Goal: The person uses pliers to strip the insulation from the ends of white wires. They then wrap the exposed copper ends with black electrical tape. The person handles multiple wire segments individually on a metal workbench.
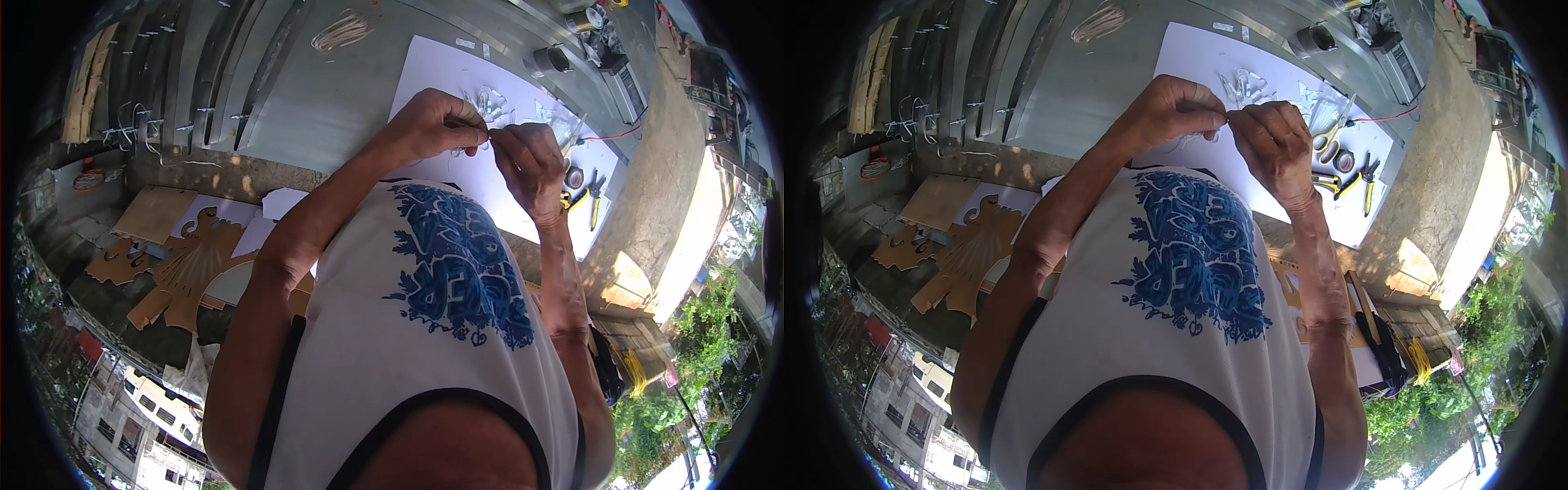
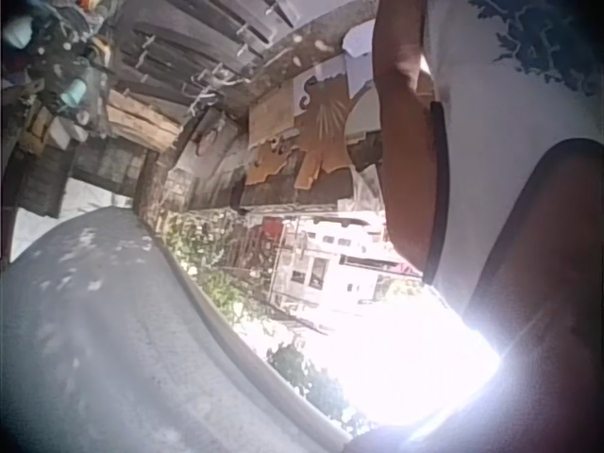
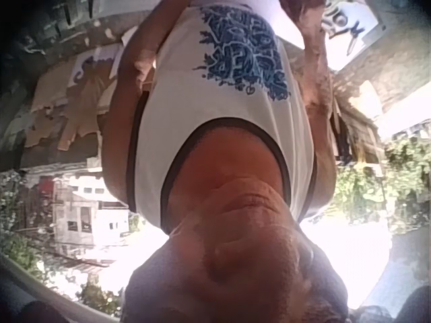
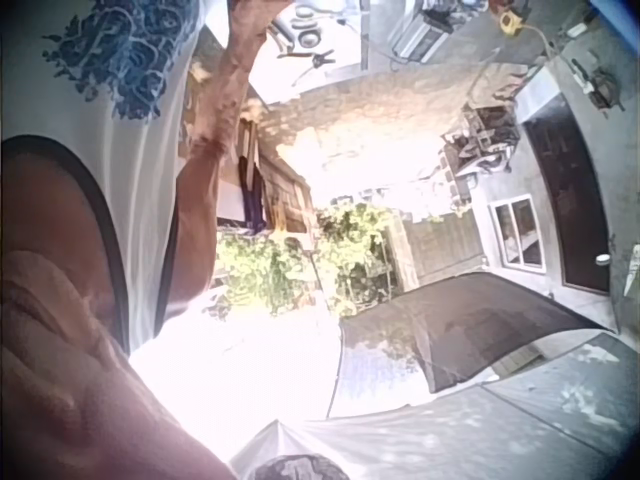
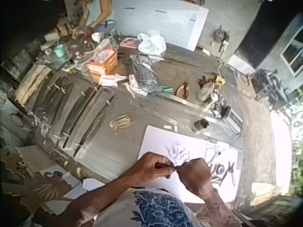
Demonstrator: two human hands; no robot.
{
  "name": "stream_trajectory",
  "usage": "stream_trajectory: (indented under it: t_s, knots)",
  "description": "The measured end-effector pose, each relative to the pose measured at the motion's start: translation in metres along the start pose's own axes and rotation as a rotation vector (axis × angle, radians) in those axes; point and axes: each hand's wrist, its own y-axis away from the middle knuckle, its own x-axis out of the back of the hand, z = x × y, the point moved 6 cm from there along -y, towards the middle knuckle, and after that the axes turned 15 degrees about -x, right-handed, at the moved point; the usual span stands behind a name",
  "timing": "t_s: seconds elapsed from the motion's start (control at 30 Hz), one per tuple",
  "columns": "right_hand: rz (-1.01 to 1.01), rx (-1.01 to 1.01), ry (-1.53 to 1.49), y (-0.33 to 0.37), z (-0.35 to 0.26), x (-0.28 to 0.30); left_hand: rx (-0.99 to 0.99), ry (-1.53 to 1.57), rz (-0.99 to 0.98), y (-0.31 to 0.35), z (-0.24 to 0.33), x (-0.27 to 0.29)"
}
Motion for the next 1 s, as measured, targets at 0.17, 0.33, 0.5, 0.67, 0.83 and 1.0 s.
stream_trajectory:
  t_s: [0.17,0.33,0.5,0.67,0.83,1.0]
  knots:
    - [-0.047,0.010,0.039,-0.002,-0.002,-0.001,-0.017,-0.160,-0.028,-0.002,0.001,0.000]
    - [-0.092,-0.390,-0.095,0.002,0.011,-0.013,-0.256,-0.611,-0.054,-0.005,0.014,-0.007]
    - [-0.483,-1.477,-1.475,0.053,0.068,-0.070,-0.687,-0.903,-0.071,0.002,0.019,-0.025]
    - [-0.402,-0.969,-0.726,0.017,0.039,-0.028,-0.455,-0.733,-0.031,0.001,0.017,-0.001]
    - [-0.123,-0.428,-0.202,0.009,0.019,-0.007,-0.335,-0.616,-0.050,0.000,0.016,0.002]
    - [-0.013,-0.098,-0.008,0.012,0.005,-0.006,-0.355,-0.596,-0.066,0.000,0.010,-0.001]
